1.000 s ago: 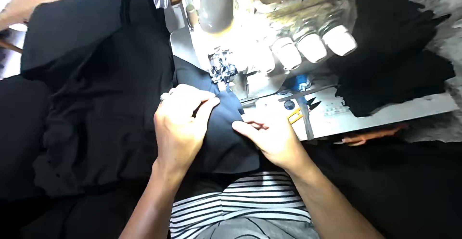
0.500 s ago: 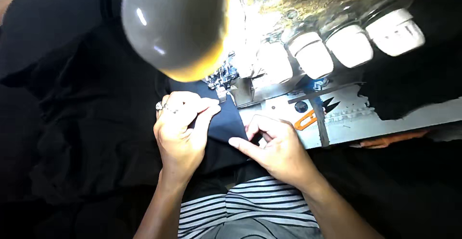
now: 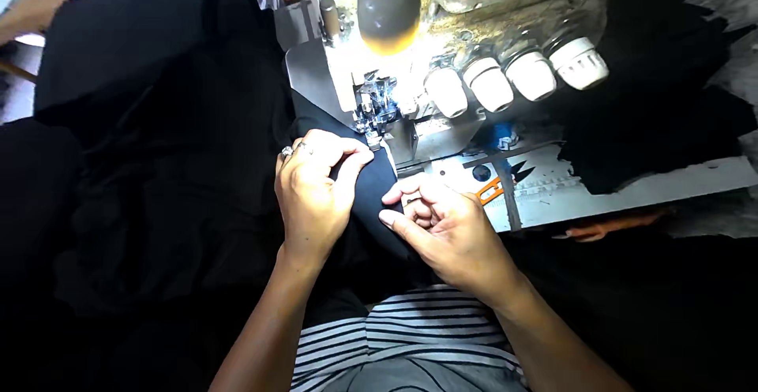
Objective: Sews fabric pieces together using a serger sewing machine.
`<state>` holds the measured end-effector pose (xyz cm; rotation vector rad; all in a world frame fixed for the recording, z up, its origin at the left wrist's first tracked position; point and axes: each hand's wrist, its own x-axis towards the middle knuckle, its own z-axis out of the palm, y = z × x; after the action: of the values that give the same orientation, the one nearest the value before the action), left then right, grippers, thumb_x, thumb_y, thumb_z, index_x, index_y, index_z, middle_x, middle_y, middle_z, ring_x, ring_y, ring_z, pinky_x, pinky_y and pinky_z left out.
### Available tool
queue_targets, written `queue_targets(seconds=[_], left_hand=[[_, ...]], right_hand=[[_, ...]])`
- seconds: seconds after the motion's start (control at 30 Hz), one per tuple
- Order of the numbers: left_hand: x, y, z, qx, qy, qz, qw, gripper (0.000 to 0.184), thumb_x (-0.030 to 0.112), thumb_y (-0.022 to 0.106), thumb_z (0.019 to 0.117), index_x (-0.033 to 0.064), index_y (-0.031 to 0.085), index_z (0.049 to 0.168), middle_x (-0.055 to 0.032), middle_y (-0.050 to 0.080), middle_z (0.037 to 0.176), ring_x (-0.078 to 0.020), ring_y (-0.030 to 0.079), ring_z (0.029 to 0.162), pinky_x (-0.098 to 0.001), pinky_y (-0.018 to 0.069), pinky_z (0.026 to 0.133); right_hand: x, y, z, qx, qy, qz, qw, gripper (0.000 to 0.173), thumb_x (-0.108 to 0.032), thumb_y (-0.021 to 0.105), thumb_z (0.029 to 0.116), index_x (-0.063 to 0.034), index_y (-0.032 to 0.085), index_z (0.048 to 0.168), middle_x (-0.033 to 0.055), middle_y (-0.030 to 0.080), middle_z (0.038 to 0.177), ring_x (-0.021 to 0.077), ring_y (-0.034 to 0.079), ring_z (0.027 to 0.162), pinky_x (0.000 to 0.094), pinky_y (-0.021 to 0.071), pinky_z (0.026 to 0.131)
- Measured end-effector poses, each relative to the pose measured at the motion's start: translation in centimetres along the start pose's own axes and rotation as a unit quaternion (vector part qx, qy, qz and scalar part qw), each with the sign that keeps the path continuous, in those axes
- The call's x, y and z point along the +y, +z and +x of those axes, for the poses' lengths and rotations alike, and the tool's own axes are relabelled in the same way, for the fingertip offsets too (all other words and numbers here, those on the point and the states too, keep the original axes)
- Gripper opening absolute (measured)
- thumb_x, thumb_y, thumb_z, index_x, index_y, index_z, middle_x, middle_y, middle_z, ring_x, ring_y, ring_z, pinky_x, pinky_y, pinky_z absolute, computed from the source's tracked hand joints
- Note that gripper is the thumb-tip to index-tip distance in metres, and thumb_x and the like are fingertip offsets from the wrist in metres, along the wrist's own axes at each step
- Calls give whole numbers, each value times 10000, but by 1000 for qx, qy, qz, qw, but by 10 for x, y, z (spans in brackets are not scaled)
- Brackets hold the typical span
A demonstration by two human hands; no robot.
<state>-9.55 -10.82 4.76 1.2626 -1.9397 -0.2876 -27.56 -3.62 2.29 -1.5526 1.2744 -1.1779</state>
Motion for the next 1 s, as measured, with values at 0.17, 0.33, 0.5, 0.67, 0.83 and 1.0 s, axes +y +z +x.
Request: queue_targets(seconds=[0.17, 0.33, 0.5, 0.67, 0.83, 1.0], left_hand=[[2, -5, 3, -15, -1, 49, 999, 77, 285, 743, 935, 214, 773, 926, 87, 721, 969, -53, 651, 932, -379, 470, 831], [2, 3, -4, 1, -44, 51, 998, 133, 318, 710, 958, 215, 749, 1032, 72, 646, 1016, -127, 560, 1012, -408, 408, 904], [0, 9, -1, 8, -63, 26, 998, 89, 256, 702, 950, 211, 742, 1016, 79, 628, 1030, -110, 545, 1036, -404, 391, 918], [-4, 5, -1, 28, -20, 15, 999, 76, 224, 773, 904, 152, 761, 922, 56, 699, 965, -96, 593, 959, -396, 396, 885], [1, -12, 1, -37, -38, 32, 998, 96, 272, 750, 924, 204, 769, 989, 100, 705, 995, -55, 609, 986, -418, 389, 935], [-3, -18, -1, -39, -30, 18, 999, 37, 239, 752, 918, 218, 771, 941, 103, 707, 980, -63, 619, 984, -443, 393, 952]], right_hand=[[-10, -4, 5, -47, 46, -27, 997, 581, -263, 737, 941, -233, 566, 1495, -119, 550, 613, -25, 463, 499, 132, 409, 475], [-13, -8, 5, -65, 78, 19, 995, 709, -272, 737, 929, -244, 453, 1577, -122, 570, 628, -23, 495, 518, 132, 433, 485], [-8, -3, 4, 0, 72, 54, 996, 703, -278, 772, 910, -160, 480, 1539, -134, 616, 685, -50, 529, 555, 103, 460, 507], [0, 1, 4, 58, 32, 76, 995, 543, -238, 822, 880, -110, 532, 1321, -99, 673, 743, -31, 623, 632, 107, 535, 580], [4, 1, -6, 38, 50, 35, 997, 466, -253, 799, 898, -123, 552, 1270, -85, 731, 864, -2, 705, 752, 147, 604, 673], [2, 6, -12, 41, 77, 79, 993, 384, -203, 831, 864, -128, 579, 1143, -49, 711, 822, 52, 698, 703, 185, 604, 628]])
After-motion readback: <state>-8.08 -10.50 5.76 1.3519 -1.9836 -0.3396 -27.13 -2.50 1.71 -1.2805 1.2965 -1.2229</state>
